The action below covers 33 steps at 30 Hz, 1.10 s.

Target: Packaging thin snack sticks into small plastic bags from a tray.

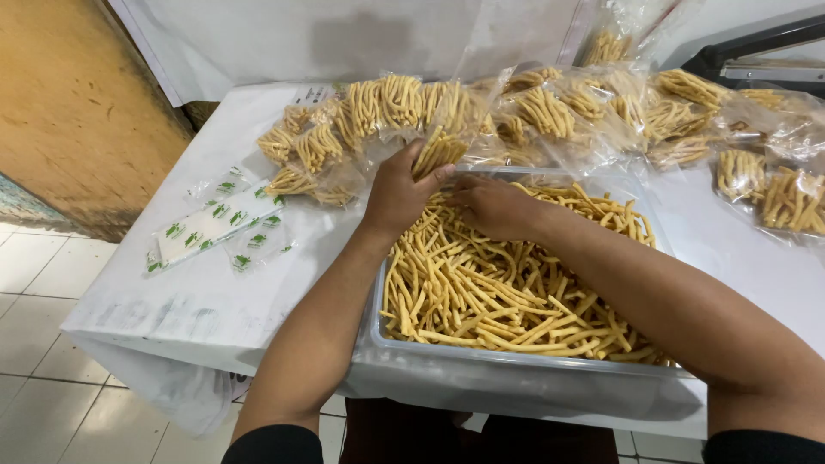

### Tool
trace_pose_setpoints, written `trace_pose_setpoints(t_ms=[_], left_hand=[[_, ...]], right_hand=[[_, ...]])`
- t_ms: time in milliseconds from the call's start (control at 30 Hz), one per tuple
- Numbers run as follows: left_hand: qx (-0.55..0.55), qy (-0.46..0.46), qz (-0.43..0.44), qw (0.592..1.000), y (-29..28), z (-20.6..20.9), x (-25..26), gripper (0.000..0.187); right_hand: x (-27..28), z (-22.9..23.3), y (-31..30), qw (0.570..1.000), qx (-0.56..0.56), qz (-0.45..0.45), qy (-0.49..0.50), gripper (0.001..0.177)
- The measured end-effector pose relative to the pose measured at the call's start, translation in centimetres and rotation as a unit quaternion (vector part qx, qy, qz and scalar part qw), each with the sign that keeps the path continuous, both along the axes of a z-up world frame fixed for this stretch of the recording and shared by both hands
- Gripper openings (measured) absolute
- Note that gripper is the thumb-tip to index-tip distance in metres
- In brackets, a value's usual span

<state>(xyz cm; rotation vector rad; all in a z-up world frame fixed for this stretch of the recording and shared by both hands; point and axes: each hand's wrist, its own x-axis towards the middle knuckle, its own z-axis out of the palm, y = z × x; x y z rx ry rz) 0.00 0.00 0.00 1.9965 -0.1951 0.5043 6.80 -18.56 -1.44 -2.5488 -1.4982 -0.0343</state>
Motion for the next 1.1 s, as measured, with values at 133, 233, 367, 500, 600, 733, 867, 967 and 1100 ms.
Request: trace_pose_setpoints(t_ms=[133, 233, 367, 500, 600, 733, 867, 967, 1100], left_hand=[[-0.015, -0.004, 0.005, 1.000, -0.6, 1.7, -1.4, 0.024], [-0.014, -0.012, 0.002, 1.000, -0.3, 1.3, -0.9, 0.022], [0.000, -0.008, 0.010, 1.000, -0.3, 1.0, -0.7, 0.026], [0.006, -0.020, 0.016, 1.000, -0.2, 0.8, -0.4, 0.027], [-0.001, -0.039, 0.030, 0.999, -0.3, 1.0, -1.0, 0.028], [-0.037, -0.048, 0.039, 0.997, -0.1, 0.5, -0.4, 0.023], [-0.040, -0.059, 0.047, 0.996, -0.1, 0.3, -0.3, 0.024], [-0.023, -0.056, 0.042, 0.997, 0.0, -0.2, 0.1, 0.025], [-0.013, -0.052, 0.005, 0.999, -0.1, 0.3, 0.0, 0.023]], right_hand=[[-0.3, 0.4, 0.0, 0.998, 0.044, 0.037, -0.014, 0.045], [0.4, 0.2, 0.7, 0.999, 0.023, 0.045, 0.003, 0.049], [5.8, -7.0, 1.9, 0.991, -0.014, 0.060, -0.116, 0.037], [2.7, -4.4, 3.5, 0.989, -0.040, -0.024, -0.139, 0.023], [4.4, -5.2, 3.7, 0.990, -0.036, -0.039, -0.129, 0.020], [2.8, -2.8, 3.2, 0.996, -0.032, -0.074, -0.030, 0.024], [1.5, 1.2, 1.1, 0.986, -0.044, -0.157, 0.038, 0.023], [0.2, 5.0, -1.4, 0.971, 0.028, -0.217, 0.098, 0.022], [-2.7, 10.8, -5.0, 0.942, 0.128, -0.276, 0.140, 0.017]])
